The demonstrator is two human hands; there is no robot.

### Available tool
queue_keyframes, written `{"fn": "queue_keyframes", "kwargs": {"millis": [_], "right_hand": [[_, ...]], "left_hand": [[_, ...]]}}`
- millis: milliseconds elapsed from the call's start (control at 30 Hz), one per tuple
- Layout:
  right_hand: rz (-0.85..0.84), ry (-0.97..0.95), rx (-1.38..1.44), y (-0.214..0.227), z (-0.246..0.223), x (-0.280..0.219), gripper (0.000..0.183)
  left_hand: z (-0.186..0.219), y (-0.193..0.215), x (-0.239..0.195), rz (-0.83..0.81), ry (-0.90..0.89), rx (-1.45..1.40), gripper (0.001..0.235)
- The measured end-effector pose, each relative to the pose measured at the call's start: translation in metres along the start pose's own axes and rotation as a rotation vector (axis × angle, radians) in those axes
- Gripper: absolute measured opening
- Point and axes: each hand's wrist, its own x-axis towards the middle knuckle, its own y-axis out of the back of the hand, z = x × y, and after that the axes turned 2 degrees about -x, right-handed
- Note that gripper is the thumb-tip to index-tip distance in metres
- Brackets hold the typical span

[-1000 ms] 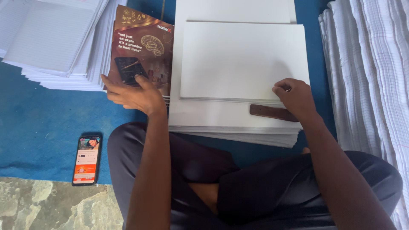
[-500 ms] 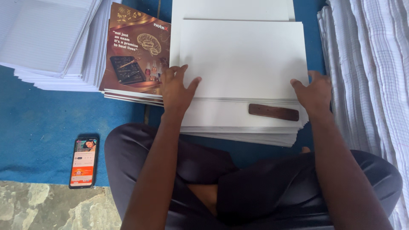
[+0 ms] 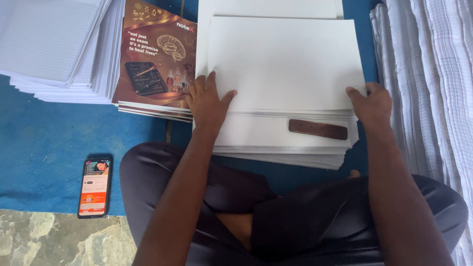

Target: The person sits on the floor and repeatedly places a brown notebook cover over a stack of white paper, presses it down, and uses a small wooden tool to smooth the cover. They then remove the cover and repeat the process with another stack of paper.

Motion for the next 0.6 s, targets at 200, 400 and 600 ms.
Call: {"fn": "queue_keyframes", "kwargs": {"millis": [200,400,600], "right_hand": [[-0.021,-0.052,0.657,0.019,-0.018,0.000,0.041],[-0.070,-0.240,0.792,0.035,-0.030,-0.003,0.037],[-0.112,-0.345,0.860,0.037,-0.023,0.001,0.041]], "left_hand": [[0.000,0.001,0.002,0.055,0.046,-0.138,0.082],[-0.008,0.009,0.009,0.215,0.153,-0.472,0.064],[-0.019,0.010,0.013,0.270,0.262,-0.732,0.031]]}}
